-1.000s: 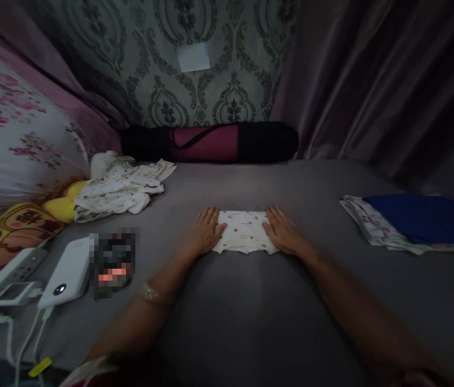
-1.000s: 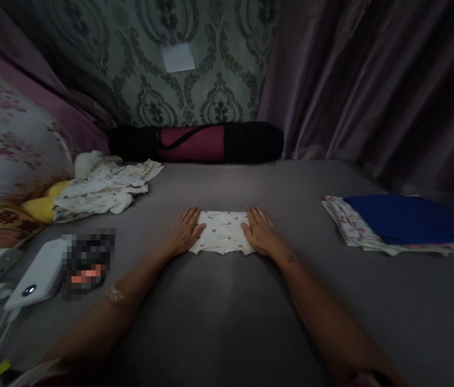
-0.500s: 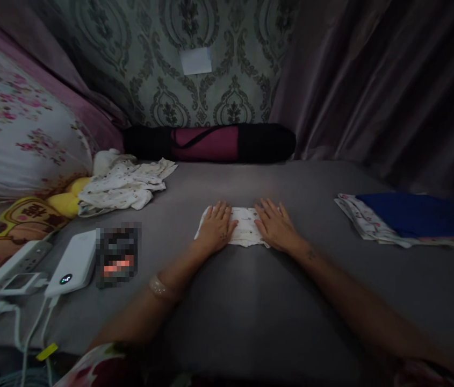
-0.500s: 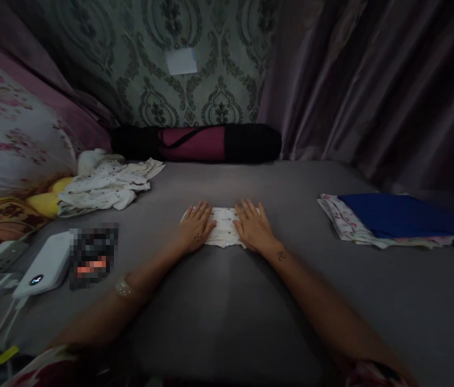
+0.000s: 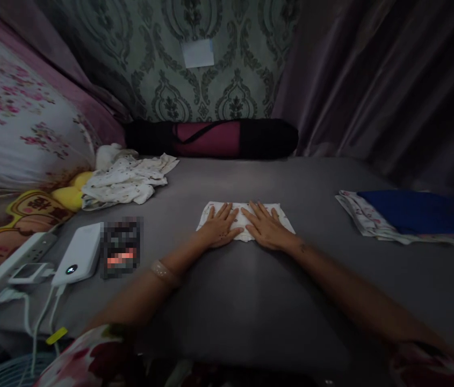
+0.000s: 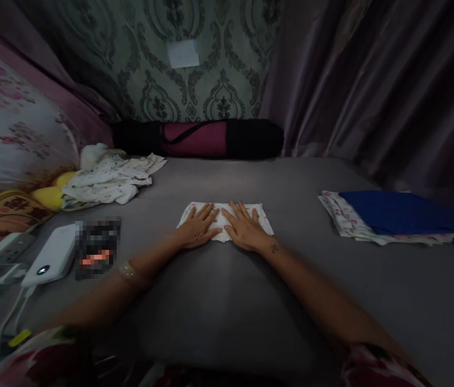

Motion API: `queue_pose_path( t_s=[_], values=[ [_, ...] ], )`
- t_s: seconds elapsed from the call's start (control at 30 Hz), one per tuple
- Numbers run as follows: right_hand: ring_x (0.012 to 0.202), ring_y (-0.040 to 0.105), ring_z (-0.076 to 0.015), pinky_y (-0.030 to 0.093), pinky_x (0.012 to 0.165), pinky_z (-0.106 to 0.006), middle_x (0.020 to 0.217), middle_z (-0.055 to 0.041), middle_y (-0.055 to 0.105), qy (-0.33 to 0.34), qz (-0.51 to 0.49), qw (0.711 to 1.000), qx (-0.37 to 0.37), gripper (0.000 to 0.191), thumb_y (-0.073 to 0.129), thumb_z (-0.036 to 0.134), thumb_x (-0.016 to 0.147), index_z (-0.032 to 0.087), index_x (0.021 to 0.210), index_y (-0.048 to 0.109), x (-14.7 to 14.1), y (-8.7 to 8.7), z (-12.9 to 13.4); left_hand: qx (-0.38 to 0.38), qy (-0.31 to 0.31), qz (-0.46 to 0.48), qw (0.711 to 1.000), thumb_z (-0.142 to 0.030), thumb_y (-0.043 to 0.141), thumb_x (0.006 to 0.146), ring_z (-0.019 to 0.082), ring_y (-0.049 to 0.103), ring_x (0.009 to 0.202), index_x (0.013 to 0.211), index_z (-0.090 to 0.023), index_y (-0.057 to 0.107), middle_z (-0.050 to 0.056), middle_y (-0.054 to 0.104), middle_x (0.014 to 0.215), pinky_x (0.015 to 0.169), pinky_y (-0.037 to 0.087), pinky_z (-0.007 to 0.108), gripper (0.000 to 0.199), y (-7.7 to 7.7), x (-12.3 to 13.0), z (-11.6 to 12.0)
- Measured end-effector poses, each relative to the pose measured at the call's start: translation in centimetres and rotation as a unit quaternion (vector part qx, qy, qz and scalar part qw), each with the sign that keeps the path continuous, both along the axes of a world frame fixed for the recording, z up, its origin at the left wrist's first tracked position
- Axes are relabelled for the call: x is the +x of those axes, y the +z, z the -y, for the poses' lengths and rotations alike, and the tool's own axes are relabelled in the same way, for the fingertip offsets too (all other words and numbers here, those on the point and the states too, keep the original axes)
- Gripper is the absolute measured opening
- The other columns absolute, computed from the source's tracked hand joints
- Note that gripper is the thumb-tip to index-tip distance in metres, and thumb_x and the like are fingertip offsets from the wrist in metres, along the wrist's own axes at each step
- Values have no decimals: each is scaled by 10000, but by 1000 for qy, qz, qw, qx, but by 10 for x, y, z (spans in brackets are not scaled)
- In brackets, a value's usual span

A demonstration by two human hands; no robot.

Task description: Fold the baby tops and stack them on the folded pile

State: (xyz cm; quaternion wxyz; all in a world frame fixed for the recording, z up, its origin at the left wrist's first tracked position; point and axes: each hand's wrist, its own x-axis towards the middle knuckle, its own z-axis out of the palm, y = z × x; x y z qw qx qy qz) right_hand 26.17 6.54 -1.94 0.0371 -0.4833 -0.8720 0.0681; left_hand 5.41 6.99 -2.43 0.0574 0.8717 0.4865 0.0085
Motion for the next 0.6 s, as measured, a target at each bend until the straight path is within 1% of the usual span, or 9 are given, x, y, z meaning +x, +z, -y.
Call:
queue_pose_path(
  t_s=[0.07, 0.13, 0.2, 0.27, 0.37, 0.47, 0.53, 0.6],
  values=[
    [1452, 71, -334, 179, 1079, -666, 1599, -89, 101, 19, -5, 1000, -9, 548, 264, 418, 983, 297, 1515, 212, 0, 3, 4, 22, -15, -4, 1000, -652, 196, 923, 284, 107, 1464, 1503, -169, 232, 148, 158, 1577, 1155, 52, 565, 756, 1, -6, 2],
    [1450, 96, -327, 151, 1076, -683, 1594, -82, 137, 34, -2, 999, -10, 533, 240, 423, 988, 320, 1511, 218, 0, 2, 8, 37, -20, -5, 999, -663, 193, 917, 274, 121, 1463, 1501, -188, 245, 133, 172, 1577, 1159, 27, 552, 755, -1, -10, 4],
    [1446, 130, -320, 122, 1076, -693, 1586, -80, 178, 38, 1, 999, -3, 525, 217, 418, 992, 327, 1509, 224, -1, 0, 9, 34, -18, -3, 999, -663, 191, 917, 275, 134, 1461, 1504, -196, 239, 130, 177, 1577, 1157, 31, 552, 751, -4, -12, 4],
    [1445, 139, -318, 111, 1074, -698, 1584, -78, 186, 36, 2, 999, 3, 526, 214, 416, 990, 331, 1509, 222, -1, -2, 9, 29, -14, 2, 999, -663, 203, 916, 279, 142, 1459, 1503, -206, 243, 130, 181, 1576, 1154, 36, 555, 745, -5, -12, 4],
    [1442, 144, -327, 126, 1067, -705, 1583, -77, 189, 36, 4, 999, -7, 529, 232, 422, 983, 325, 1503, 243, 0, 1, 6, 18, -14, 10, 1000, -662, 238, 911, 286, 151, 1457, 1495, -210, 263, 132, 203, 1571, 1152, 53, 562, 740, -1, -11, 2],
    [1422, 226, -314, 144, 1095, -661, 1557, -93, 269, 32, -2, 999, -12, 527, 245, 414, 980, 275, 1483, 314, -3, 7, 1, 2, -11, 25, 1000, -575, 195, 954, 259, 232, 1437, 1462, -211, 336, 109, 306, 1540, 1152, 106, 555, 640, 7, -10, -4],
    [1403, 285, -281, 133, 1133, -593, 1520, -117, 344, 20, -11, 1000, 12, 530, 225, 382, 983, 202, 1463, 360, -7, 8, -3, 13, 6, 40, 999, -456, 137, 988, 219, 319, 1400, 1429, -208, 391, 86, 397, 1497, 1159, 127, 530, 566, 9, -7, -8],
    [1397, 302, -255, 143, 1161, -508, 1499, -147, 373, 13, -16, 999, 38, 551, 212, 354, 981, 110, 1451, 367, -13, 4, -7, 34, 14, 50, 998, -366, 126, 995, 198, 342, 1387, 1426, -180, 393, 81, 418, 1484, 1169, 133, 499, 539, 6, -4, -11]
  ],
)
